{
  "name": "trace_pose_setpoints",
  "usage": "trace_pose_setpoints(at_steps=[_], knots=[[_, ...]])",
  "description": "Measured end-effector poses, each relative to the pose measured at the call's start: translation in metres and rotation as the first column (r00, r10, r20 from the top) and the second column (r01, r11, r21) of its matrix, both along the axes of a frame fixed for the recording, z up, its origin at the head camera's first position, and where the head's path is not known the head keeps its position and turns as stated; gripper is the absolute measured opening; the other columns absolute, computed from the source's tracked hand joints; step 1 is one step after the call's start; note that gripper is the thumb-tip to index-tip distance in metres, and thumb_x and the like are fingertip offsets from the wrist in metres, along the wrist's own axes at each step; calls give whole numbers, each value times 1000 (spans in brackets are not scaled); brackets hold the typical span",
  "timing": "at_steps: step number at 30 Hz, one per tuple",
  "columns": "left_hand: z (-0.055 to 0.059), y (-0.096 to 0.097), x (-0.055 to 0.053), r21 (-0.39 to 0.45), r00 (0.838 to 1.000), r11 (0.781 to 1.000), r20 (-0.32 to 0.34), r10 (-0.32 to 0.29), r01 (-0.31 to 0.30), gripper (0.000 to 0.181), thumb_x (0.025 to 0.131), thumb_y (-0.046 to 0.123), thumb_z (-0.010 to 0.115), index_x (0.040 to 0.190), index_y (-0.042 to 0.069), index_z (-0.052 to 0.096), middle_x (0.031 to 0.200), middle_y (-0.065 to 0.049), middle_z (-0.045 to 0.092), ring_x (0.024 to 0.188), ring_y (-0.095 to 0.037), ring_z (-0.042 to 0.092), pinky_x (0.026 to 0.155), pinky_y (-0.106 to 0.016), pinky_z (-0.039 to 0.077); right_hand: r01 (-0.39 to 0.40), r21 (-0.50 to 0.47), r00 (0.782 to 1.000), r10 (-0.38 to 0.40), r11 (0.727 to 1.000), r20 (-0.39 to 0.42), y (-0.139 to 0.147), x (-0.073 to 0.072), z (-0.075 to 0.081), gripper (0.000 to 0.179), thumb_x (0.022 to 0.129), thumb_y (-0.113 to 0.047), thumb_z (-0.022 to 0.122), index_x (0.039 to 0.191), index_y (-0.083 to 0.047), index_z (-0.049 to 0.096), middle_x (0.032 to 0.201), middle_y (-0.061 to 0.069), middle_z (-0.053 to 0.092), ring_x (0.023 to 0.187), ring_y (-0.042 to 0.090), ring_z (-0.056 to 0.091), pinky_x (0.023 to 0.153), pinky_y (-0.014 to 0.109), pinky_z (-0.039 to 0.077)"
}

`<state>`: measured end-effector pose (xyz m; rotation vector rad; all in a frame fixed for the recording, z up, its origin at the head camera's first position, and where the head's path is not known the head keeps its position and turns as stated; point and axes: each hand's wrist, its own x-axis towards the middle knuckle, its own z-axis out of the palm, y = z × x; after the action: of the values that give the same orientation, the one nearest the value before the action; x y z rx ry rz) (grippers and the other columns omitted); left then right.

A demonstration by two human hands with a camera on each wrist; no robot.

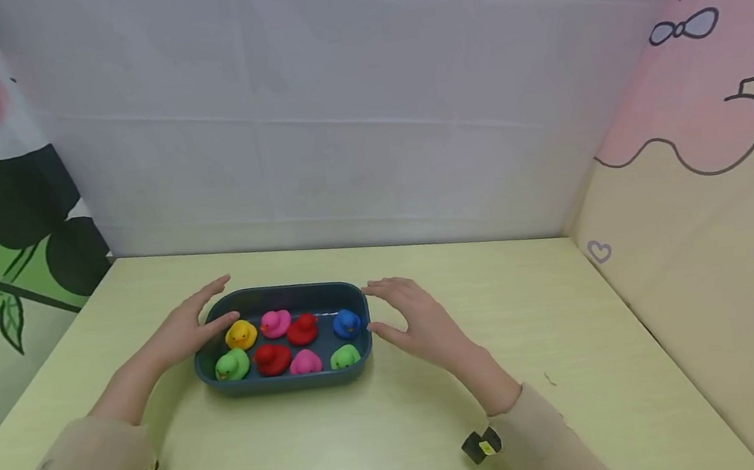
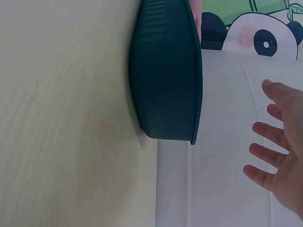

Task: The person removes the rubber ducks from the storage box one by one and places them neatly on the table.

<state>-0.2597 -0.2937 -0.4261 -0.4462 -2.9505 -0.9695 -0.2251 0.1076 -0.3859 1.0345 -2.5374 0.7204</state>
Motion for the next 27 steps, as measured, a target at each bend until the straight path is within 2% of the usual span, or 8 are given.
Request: trace_pose_setpoints(at_steps=[5,14,18,21,27], knots=[[0,1,1,-4,999,1000,37,-14,14,70,93,45,54,149,14,27,146,-26,34,128,-50,35,99,-66,31,-69,5,995,69,998,69,-14,-5,-5,51,87,-33,68,133,-18,53,128,-3,57,122,13,46,102,31,41],[1,4,2,47,997,999,76,-18,15,63,93,42,55,145,13,33,148,-23,31,129,-52,31,100,-68,27,-185,89,964,163,979,211,-30,-17,-10,43,86,-30,69,126,-15,61,120,0,64,109,15,50,92,29,45],[-1,5,1,73,997,997,78,-22,16,61,94,37,55,145,11,33,148,-23,31,130,-51,30,102,-66,26,-274,143,942,236,951,237,-35,-23,-9,37,85,-27,70,119,-13,66,113,0,67,105,17,53,89,26,46],[-2,4,1,89,997,996,78,-24,17,61,94,36,55,145,10,33,149,-23,30,132,-50,28,103,-65,25,-342,174,918,289,923,271,-39,-27,-9,32,85,-25,71,114,-11,68,109,0,69,104,18,55,89,24,45],[-3,3,2,92,996,996,82,-17,10,59,94,35,55,145,13,34,149,-23,30,132,-50,28,103,-66,24,-433,228,872,341,872,350,-46,-32,-11,29,85,-24,70,111,-11,70,105,-1,69,100,20,57,86,24,45]])
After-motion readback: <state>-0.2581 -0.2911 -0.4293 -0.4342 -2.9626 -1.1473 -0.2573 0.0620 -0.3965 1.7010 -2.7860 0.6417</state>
